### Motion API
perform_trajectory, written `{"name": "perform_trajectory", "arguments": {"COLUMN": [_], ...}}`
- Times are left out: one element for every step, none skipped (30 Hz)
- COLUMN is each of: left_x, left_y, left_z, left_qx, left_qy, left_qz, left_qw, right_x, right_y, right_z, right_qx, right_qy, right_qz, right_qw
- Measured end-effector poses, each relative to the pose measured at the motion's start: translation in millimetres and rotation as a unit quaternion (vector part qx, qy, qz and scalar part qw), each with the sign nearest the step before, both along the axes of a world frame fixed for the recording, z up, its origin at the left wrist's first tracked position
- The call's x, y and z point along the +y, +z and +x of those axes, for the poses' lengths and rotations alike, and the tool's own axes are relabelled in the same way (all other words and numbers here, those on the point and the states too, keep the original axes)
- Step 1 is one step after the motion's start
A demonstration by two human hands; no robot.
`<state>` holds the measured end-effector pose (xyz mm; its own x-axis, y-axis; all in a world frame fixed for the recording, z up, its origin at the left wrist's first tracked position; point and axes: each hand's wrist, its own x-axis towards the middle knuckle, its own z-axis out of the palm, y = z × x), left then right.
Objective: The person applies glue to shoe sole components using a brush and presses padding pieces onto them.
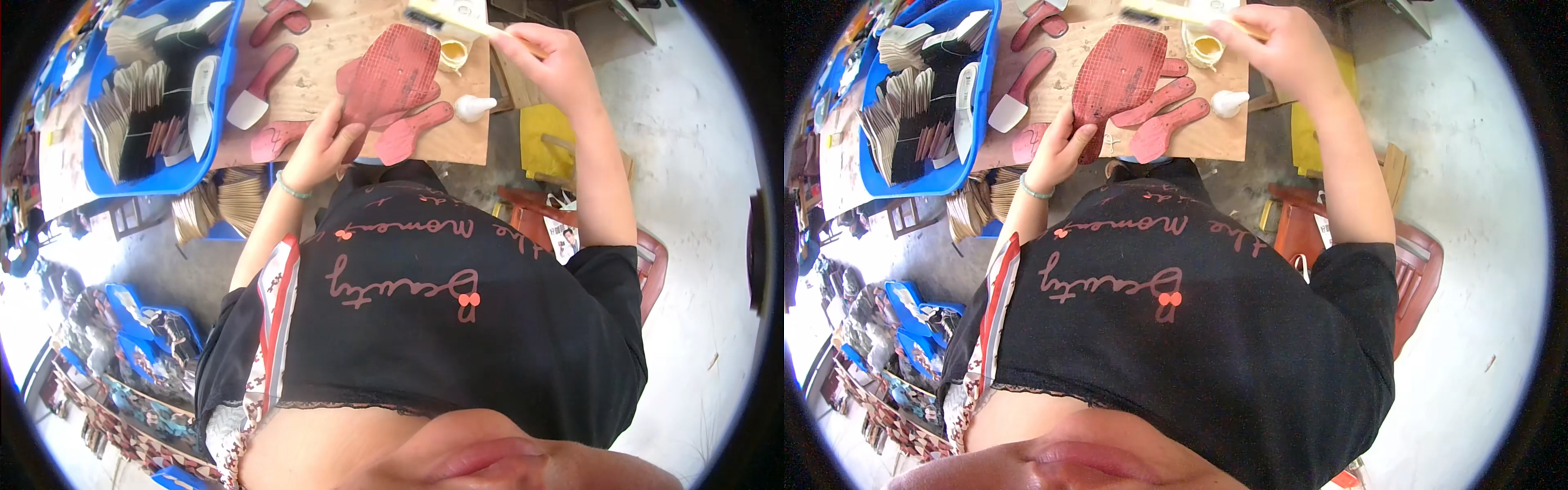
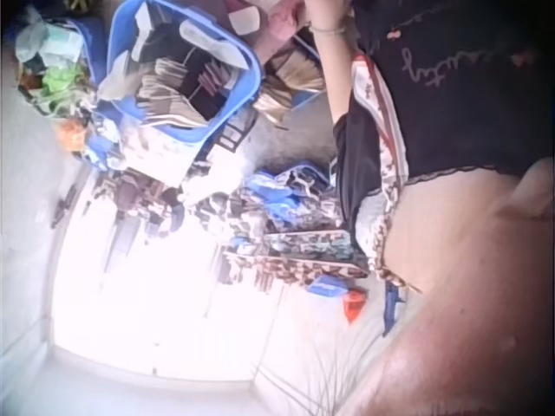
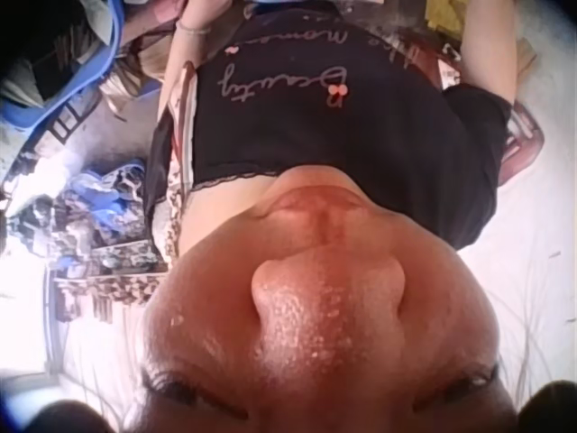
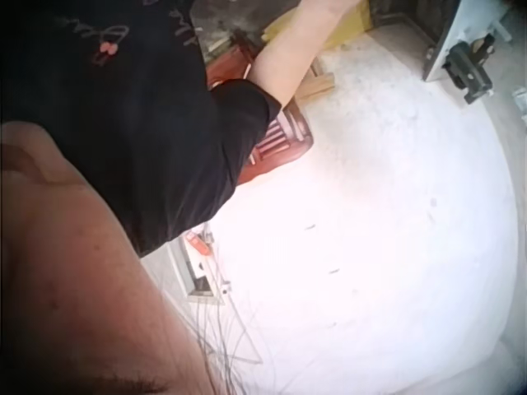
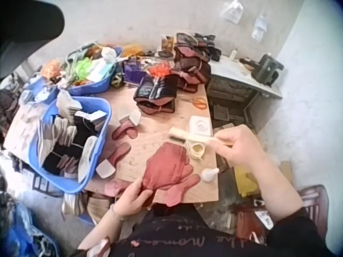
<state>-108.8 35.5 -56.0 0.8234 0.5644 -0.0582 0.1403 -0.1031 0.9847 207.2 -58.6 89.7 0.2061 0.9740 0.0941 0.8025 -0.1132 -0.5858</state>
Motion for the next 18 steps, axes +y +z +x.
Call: {"name": "perform_trajectory", "arguments": {"left_x": [1.4,2.2,2.9,3.3,3.8,3.5,4.2,4.7,6.1,7.0,6.9,6.5,6.2,7.0,8.6,9.9,10.5,11.0], "left_y": [-1.1,-1.7,-2.5,-3.7,-4.1,-5.3,-4.3,-3.3,0.5,2.9,2.4,0.7,-1.5,-4.6,-8.6,-12.1,-14.9,-17.5], "left_z": [-2.5,-4.8,-6.8,-8.3,-9.4,-9.9,-11.6,-12.9,-15.5,-18.1,-21.0,-24.1,-27.1,-30.0,-33.4,-36.4,-39.0,-41.4], "left_qx": [-0.012,-0.013,-0.006,-0.003,0.0,-0.025,-0.037,-0.049,-0.032,-0.014,-0.014,-0.022,-0.03,-0.03,-0.024,-0.018,-0.018,-0.033], "left_qy": [-0.01,-0.011,-0.019,-0.024,-0.029,-0.025,-0.023,-0.021,-0.037,-0.052,-0.052,-0.045,-0.039,-0.039,-0.045,-0.051,-0.052,-0.05], "left_qz": [0.004,0.004,0.0,-0.002,-0.004,-0.002,-0.002,-0.001,0.002,0.006,0.006,0.001,-0.005,-0.005,-0.017,-0.03,-0.031,-0.04], "left_qw": [1.0,1.0,1.0,1.0,1.0,0.999,0.999,0.999,0.999,0.999,0.999,0.999,0.999,0.999,0.999,0.998,0.998,0.997], "right_x": [2.4,5.5,7.2,7.8,7.7,8.0,8.7,9.1,9.2,9.1,9.0,8.7,7.6,6.0,5.6,6.3,6.3,6.7], "right_y": [7.9,15.9,19.8,20.3,21.2,21.8,22.0,21.8,22.0,23.1,24.6,25.6,24.2,21.2,19.3,19.0,18.8,18.0], "right_z": [-15.2,-30.4,-41.7,-49.0,-55.1,-60.0,-64.3,-68.1,-71.1,-73.1,-74.7,-76.1,-75.8,-73.7,-72.8,-73.5,-74.5,-75.1], "right_qx": [0.0,0.011,0.021,0.02,-0.002,-0.025,-0.026,-0.042,-0.057,-0.058,-0.034,-0.009,-0.01,-0.016,-0.021,-0.022,-0.026,-0.03], "right_qy": [-0.001,0.055,0.11,0.109,0.129,0.15,0.149,0.158,0.167,0.166,0.111,0.056,0.056,0.047,0.037,0.037,0.024,0.012], "right_qz": [0.0,0.0,0.0,0.0,0.004,0.009,0.009,0.028,0.047,0.047,0.017,-0.013,-0.012,-0.001,0.01,0.01,-0.008,-0.027], "right_qw": [1.0,0.998,0.994,0.994,0.992,0.988,0.988,0.986,0.983,0.983,0.993,0.998,0.998,0.999,0.999,0.999,0.999,0.999]}}
